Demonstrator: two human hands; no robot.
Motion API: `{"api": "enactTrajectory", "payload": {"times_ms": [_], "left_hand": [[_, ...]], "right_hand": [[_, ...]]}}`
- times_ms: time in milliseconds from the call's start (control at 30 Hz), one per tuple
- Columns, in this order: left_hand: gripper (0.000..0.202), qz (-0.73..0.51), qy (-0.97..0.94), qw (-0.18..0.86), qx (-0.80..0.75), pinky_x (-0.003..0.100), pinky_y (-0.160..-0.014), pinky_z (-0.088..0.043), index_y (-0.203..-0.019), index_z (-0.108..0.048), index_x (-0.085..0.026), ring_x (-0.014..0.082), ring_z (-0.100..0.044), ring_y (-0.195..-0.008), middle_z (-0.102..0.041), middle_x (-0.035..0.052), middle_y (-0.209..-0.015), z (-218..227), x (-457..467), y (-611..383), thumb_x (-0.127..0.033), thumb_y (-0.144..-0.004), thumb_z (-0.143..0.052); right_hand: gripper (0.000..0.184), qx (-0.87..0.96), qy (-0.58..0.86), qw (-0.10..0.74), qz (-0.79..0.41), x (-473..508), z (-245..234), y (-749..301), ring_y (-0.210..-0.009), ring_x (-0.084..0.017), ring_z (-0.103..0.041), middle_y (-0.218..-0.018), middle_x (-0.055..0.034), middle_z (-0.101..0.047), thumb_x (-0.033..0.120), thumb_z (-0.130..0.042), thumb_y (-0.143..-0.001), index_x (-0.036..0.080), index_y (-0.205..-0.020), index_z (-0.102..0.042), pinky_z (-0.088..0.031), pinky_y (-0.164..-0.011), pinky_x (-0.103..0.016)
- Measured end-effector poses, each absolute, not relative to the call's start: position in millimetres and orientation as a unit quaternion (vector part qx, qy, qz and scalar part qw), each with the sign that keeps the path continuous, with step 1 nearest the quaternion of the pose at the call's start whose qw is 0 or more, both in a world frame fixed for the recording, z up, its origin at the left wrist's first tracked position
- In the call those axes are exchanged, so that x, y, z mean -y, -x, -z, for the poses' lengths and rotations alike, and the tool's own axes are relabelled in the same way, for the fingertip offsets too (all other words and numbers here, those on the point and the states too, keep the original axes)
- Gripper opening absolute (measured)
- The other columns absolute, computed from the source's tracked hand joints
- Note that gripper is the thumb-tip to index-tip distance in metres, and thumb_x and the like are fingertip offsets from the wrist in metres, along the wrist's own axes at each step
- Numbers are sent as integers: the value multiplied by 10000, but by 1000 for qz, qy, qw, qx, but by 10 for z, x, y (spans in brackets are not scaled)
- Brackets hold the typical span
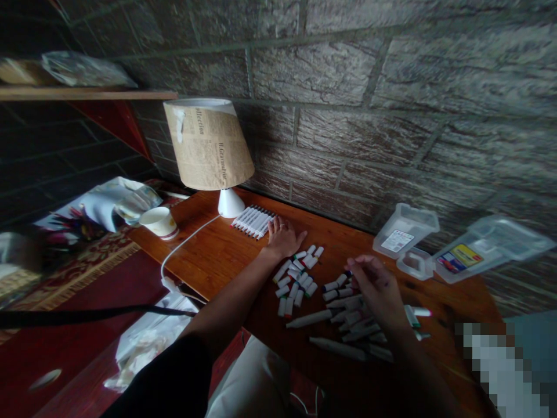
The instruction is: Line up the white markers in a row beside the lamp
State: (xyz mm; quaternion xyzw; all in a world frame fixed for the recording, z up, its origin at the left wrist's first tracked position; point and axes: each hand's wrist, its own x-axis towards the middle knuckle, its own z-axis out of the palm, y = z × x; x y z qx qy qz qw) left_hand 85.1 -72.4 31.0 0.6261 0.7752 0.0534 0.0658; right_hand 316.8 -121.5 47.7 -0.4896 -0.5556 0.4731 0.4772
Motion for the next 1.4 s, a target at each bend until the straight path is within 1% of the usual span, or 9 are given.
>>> {"api": "enactTrajectory", "payload": {"times_ms": [200, 367, 500, 600, 767, 900, 1100, 1233, 1400], "left_hand": [[852, -47, -639, 76, -764, 480, -1234, -118, -1497, -358, 64, 368, -113, -1537, -267, 307, -1591, -324, 735, -863, -603, -991, -202], [868, -49, -638, 97, -762, 498, -1230, -120, -1502, -349, 63, 381, -94, -1535, -228, 317, -1598, -329, 735, -878, -617, -987, -187], [892, -45, -637, 126, -759, 509, -1219, -163, -1519, -329, 40, 397, -120, -1529, -204, 312, -1608, -307, 729, -886, -650, -973, -184], [884, -48, -633, 125, -762, 505, -1214, -184, -1524, -318, 33, 395, -152, -1524, -228, 307, -1603, -314, 730, -885, -647, -972, -202], [844, -46, -617, 117, -776, 545, -1191, -219, -1501, -374, 13, 417, -223, -1502, -296, 313, -1574, -370, 740, -877, -631, -978, -216], [837, -42, -616, 117, -778, 512, -1197, -222, -1465, -423, 21, 414, -245, -1496, -316, 320, -1563, -398, 750, -880, -632, -976, -234], [852, -34, -636, 122, -761, 485, -1198, -229, -1453, -429, 36, 400, -234, -1503, -328, 324, -1555, -391, 759, -881, -639, -974, -230], [831, -45, -648, 123, -751, 494, -1201, -220, -1453, -437, 26, 393, -235, -1505, -367, 304, -1545, -358, 745, -871, -630, -975, -256], [850, -44, -644, 128, -753, 466, -1197, -235, -1469, -414, 31, 384, -238, -1506, -349, 295, -1559, -359, 745, -874, -638, -979, -231]], "right_hand": [[508, 556, 492, 476, -471, 1215, -495, -3166, -570, -139, -579, -786, -42, -714, 643, -795, -672, 208, -857, -610, -486, -503, -264], [497, 560, 488, 479, -468, 1222, -509, -3168, -526, -126, -556, -794, -44, -721, 636, -793, -680, 209, -854, -608, -476, -485, -266], [485, 562, 486, 479, -468, 1220, -499, -3169, -542, -128, -560, -790, -41, -715, 630, -789, -690, 211, -860, -613, -469, -485, -257], [484, 559, 482, 486, -468, 1217, -496, -3166, -536, -124, -555, -781, -31, -711, 633, -788, -689, 216, -854, -605, -465, -486, -255], [513, 555, 488, 481, -471, 1219, -519, -3155, -509, -120, -543, -775, -32, -718, 655, -794, -662, 216, -843, -599, -462, -478, -262], [516, 554, 484, 485, -473, 1220, -528, -3151, -510, -115, -541, -766, -30, -717, 651, -800, -659, 214, -845, -597, -468, -482, -257], [506, 556, 484, 486, -468, 1210, -511, -3156, -493, -115, -533, -747, -24, -714, 653, -793, -666, 220, -829, -589, -452, -463, -256], [489, 560, 479, 487, -470, 1208, -502, -3164, -510, -116, -542, -758, -22, -709, 640, -789, -683, 220, -838, -593, -455, -471, -252], [470, 560, 474, 489, -472, 1213, -496, -3164, -522, -119, -546, -752, -18, -700, 625, -789, -693, 222, -837, -595, -459, -479, -252]]}}
